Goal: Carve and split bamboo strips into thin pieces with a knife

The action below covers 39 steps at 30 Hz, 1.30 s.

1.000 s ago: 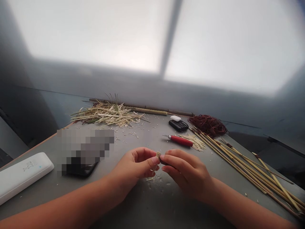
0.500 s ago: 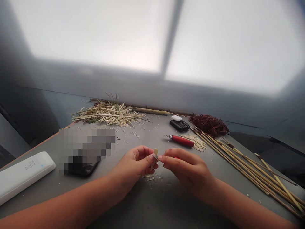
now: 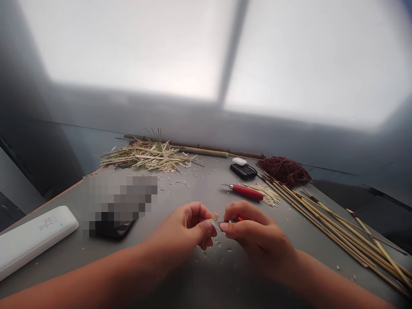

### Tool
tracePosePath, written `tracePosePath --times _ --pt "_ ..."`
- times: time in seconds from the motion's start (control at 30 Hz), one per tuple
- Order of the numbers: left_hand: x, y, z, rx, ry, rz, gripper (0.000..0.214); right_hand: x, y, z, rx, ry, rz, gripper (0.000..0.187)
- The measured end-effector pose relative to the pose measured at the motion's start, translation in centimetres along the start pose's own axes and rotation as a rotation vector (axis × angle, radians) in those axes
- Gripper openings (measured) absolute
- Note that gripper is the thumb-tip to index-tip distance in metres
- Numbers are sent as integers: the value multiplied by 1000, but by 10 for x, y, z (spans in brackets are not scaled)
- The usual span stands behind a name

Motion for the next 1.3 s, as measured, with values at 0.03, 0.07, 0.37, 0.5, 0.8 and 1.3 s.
tracePosePath --times 0.03,0.07,0.37,0.5,0.8,1.3 --pt "1 -3 -3 11 0 33 24 0 2 1 -2 2 24 39" --pt "2 -6 -6 14 -4 61 21 -1 4 1 -2 4 43 40" --pt "4 -12 -12 20 -47 102 15 0 12 2 -11 -41 23 44" --pt "3 -10 -11 28 -51 108 16 1 10 4 -2 -38 25 44" --pt "6 -9 -11 42 -9 42 23 -2 11 4 -10 -59 -76 43" --pt "-3 12 7 -86 39 -217 50 4 14 4 -248 -50 -480 31"
Point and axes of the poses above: each hand's wrist, its own z-axis towards the middle knuckle, its own x-axis out of the palm, y = z × x, the point moved 10 cm from there along z, towards the middle knuckle, and after that the axes turned 7 degrees about -x, right-handed, at the moved point
